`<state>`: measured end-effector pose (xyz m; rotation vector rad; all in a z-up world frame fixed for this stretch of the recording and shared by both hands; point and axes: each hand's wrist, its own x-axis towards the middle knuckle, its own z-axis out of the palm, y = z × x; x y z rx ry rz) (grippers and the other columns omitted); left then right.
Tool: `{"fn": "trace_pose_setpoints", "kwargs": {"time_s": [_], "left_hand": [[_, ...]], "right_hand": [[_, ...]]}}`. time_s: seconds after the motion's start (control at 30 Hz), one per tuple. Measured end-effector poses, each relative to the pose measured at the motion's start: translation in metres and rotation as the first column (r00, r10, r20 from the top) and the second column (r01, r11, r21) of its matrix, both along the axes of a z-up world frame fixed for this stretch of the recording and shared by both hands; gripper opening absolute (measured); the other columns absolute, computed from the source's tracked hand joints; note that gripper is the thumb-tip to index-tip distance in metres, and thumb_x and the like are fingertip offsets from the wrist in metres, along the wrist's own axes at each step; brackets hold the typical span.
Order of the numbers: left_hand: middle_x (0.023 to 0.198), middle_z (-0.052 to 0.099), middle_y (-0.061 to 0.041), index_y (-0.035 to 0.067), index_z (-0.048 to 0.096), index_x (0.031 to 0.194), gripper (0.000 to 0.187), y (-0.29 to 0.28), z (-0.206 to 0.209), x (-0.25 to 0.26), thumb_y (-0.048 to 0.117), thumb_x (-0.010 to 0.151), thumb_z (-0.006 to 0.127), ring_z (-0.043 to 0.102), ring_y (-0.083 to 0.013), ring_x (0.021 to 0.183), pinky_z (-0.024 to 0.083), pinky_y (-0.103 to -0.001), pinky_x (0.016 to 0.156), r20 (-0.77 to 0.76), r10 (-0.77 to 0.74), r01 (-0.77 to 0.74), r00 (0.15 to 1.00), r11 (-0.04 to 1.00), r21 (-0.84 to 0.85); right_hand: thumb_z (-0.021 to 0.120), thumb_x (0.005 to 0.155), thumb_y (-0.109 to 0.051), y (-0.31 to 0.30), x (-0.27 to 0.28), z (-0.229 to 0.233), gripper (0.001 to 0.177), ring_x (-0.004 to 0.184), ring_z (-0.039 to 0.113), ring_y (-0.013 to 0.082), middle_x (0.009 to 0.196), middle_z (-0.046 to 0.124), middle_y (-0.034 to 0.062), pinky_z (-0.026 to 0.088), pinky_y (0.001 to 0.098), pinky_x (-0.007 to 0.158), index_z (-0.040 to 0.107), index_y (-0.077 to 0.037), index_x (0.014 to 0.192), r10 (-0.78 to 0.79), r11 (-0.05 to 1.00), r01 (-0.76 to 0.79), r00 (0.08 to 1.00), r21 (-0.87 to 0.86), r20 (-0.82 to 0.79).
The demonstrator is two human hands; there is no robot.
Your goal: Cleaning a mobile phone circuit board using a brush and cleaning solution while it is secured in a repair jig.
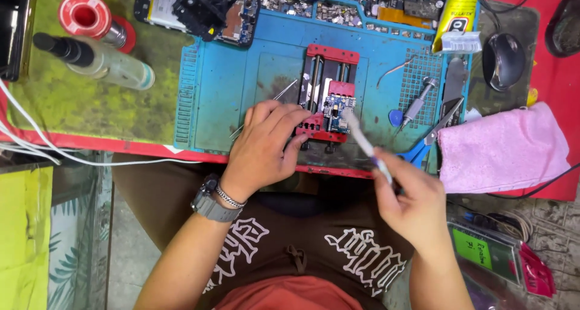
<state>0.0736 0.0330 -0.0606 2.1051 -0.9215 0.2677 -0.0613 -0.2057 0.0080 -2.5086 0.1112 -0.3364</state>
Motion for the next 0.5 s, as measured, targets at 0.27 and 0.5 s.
{"fn": "trace_pose_setpoints", "kwargs": {"time_s": [0.27,0.5], "left_hand": [[0.118,0.068,-0.008,0.011,0.066,0.126,0.029,0.0,0.003,-0.001,0.02,0.098,0.066,0.058,-0.0328,0.107,0.045,-0.044,0.094,0.029,0.017,-0.017,0.999,1.0,-0.015],[0.117,0.067,-0.01,0.009,0.065,0.124,0.027,0.0,0.006,0.0,0.02,0.099,0.064,0.058,-0.034,0.107,0.046,-0.045,0.095,0.034,0.003,-0.002,0.999,1.0,-0.031]], "right_hand": [[0.074,0.086,-0.004,-0.011,0.016,0.004,0.026,0.078,0.073,0.0346,0.081,0.076,0.0066,0.057,0.0426,0.067,0.082,-0.019,0.106,0.145,0.989,-0.143,0.985,0.025,-0.089],[0.074,0.089,-0.002,-0.017,0.018,0.006,0.03,0.082,0.073,0.0348,0.086,0.076,0.009,0.057,0.0429,0.073,0.081,-0.017,0.113,0.136,0.99,-0.134,0.989,0.039,-0.06]]}}
